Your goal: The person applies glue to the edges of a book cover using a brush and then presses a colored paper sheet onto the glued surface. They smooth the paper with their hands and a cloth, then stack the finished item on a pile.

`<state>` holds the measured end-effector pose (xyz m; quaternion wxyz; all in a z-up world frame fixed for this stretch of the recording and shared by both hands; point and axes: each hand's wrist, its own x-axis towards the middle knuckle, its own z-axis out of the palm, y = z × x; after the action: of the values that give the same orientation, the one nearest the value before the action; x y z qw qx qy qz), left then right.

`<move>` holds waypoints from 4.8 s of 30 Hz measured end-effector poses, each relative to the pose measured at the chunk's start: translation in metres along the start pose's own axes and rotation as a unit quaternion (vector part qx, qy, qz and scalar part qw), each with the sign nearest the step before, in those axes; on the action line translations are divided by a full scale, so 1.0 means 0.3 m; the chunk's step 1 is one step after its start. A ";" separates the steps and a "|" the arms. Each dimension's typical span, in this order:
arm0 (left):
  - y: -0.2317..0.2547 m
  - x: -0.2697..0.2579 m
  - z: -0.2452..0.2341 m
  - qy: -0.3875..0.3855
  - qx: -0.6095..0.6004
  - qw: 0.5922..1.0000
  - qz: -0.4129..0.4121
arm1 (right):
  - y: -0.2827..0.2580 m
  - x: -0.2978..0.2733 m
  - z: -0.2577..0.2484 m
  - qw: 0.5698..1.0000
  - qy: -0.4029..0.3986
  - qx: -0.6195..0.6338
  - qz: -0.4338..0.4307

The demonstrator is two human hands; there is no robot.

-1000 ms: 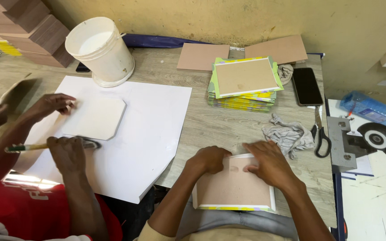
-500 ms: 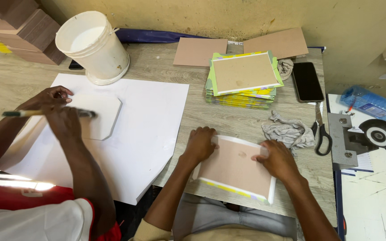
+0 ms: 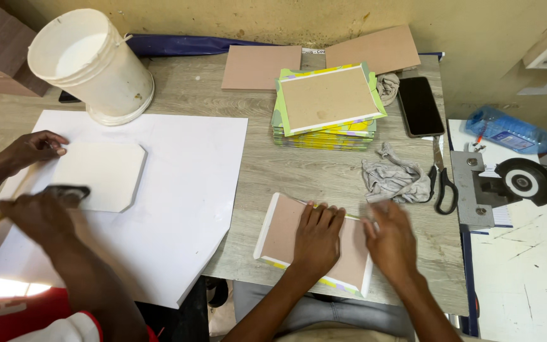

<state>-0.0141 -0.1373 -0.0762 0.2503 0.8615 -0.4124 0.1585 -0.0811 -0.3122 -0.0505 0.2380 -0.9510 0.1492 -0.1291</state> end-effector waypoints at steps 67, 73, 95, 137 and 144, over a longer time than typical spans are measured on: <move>-0.078 -0.027 -0.088 0.064 0.064 0.991 -0.101 | -0.168 0.291 0.213 0.948 -0.270 -0.033 -0.166; -0.085 -0.019 -0.075 -0.004 0.044 0.987 -0.156 | -0.111 0.285 0.064 0.932 -0.339 -0.088 -0.097; -0.082 -0.035 -0.067 0.077 0.097 0.977 -0.173 | -0.134 0.363 0.061 0.883 -0.430 -0.152 -0.112; 0.019 0.025 -0.437 0.176 -0.272 0.858 -0.399 | -0.502 0.222 -0.188 0.934 -0.244 0.261 0.002; 0.027 0.070 -0.667 0.013 -0.442 0.832 -0.334 | -0.499 0.140 -0.328 0.939 -0.222 0.237 -0.113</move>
<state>-0.0212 -0.0423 0.1013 0.6476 0.7421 -0.1221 -0.1227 -0.0403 -0.2414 0.1144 0.4675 -0.8821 -0.0513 0.0274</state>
